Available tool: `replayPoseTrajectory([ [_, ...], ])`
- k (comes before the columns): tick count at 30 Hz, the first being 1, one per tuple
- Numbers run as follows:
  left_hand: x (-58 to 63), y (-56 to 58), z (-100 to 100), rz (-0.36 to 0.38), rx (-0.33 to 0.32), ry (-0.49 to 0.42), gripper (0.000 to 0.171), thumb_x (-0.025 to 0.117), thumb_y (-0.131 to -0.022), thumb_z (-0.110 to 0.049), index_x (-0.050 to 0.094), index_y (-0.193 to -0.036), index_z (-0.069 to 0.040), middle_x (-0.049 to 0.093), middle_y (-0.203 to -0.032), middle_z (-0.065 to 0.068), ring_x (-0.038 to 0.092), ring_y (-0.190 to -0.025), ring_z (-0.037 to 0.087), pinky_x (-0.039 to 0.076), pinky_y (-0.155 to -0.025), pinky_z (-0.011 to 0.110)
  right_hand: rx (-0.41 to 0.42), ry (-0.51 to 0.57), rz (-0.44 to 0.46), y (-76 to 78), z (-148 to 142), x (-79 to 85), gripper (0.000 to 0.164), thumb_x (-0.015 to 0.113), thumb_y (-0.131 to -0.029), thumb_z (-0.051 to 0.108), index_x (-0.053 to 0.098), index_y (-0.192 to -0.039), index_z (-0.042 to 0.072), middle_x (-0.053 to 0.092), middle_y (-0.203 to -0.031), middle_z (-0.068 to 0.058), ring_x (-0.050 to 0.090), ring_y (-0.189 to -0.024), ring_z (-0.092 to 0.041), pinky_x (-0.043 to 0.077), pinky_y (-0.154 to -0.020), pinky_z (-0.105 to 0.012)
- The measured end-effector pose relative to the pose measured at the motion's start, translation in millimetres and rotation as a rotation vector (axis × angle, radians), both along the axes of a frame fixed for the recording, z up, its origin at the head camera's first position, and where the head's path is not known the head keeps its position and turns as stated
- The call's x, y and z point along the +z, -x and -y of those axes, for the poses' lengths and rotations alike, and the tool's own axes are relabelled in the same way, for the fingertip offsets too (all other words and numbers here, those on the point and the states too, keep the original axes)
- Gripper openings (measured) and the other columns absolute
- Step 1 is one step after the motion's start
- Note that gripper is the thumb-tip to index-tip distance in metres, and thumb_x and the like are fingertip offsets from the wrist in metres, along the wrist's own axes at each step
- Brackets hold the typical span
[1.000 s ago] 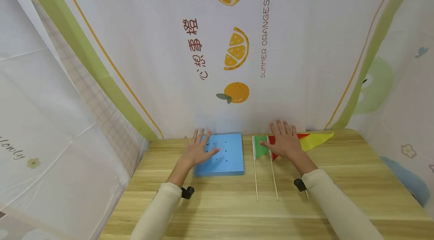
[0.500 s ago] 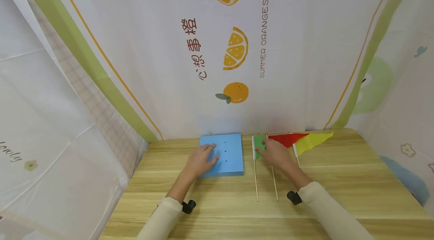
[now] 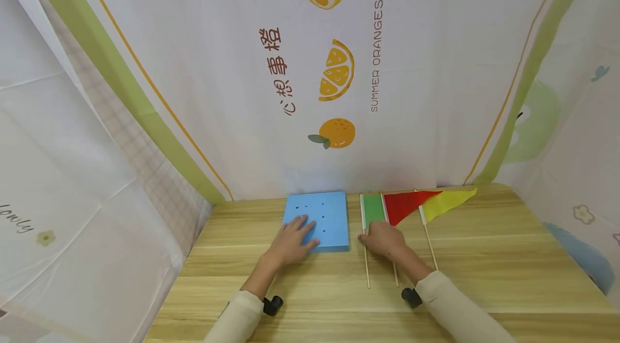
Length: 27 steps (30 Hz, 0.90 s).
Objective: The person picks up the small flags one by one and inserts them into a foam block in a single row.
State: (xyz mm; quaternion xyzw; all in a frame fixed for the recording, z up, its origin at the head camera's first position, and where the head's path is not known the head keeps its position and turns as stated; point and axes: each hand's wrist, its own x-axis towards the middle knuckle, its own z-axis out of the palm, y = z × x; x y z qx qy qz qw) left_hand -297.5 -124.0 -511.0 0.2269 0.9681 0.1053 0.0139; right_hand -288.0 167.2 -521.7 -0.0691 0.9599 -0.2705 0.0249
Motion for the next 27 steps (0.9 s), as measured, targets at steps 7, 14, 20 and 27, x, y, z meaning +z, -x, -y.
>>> replayPoseTrajectory([
  [7, 0.6, 1.7, -0.2, 0.006, 0.007, 0.01, 0.063, 0.055, -0.109, -0.052, 0.048, -0.162, -0.018, 0.035, -0.174, 0.013, 0.031, -0.162, 0.038, 0.029, -0.129, 0.064, 0.025, 0.033, 0.008, 14.3, -2.1, -19.5, 0.05, 0.072, -0.092, 0.022, 0.044, -0.05, 0.021, 0.034, -0.046, 0.009, 0.037, -0.043, -0.01, 0.025, -0.044, -0.023],
  [14, 0.8, 0.8, -1.3, 0.025, 0.016, 0.004, 0.064, 0.054, -0.109, -0.053, 0.047, -0.163, -0.019, 0.033, -0.175, 0.012, 0.029, -0.163, 0.037, 0.025, -0.129, 0.067, 0.039, 0.114, 0.042, 18.6, -5.5, -23.9, 0.037, 0.063, -0.087, 0.012, 0.056, -0.051, 0.015, 0.051, -0.045, 0.002, 0.052, -0.039, -0.016, 0.039, -0.039, -0.026],
  [20, -0.3, 1.0, -2.2, 0.025, 0.025, 0.014, 0.064, 0.055, -0.109, -0.054, 0.048, -0.162, -0.02, 0.034, -0.175, 0.011, 0.03, -0.163, 0.036, 0.025, -0.129, 0.068, -0.017, 0.213, 0.141, 7.1, -1.1, -2.7, 0.037, 0.069, -0.09, 0.011, 0.065, -0.054, 0.004, 0.058, -0.044, -0.002, 0.057, -0.036, -0.013, 0.051, -0.041, -0.028],
  [27, 0.0, 0.6, -1.1, 0.052, 0.031, 0.004, 0.065, 0.054, -0.109, -0.054, 0.047, -0.163, -0.02, 0.032, -0.175, 0.011, 0.028, -0.164, 0.036, 0.023, -0.129, 0.068, -0.026, 0.302, 0.202, 6.7, -1.8, -0.3, 0.035, 0.067, -0.09, 0.006, 0.066, -0.056, 0.001, 0.057, -0.045, 0.0, 0.059, -0.037, -0.01, 0.054, -0.044, -0.027],
])
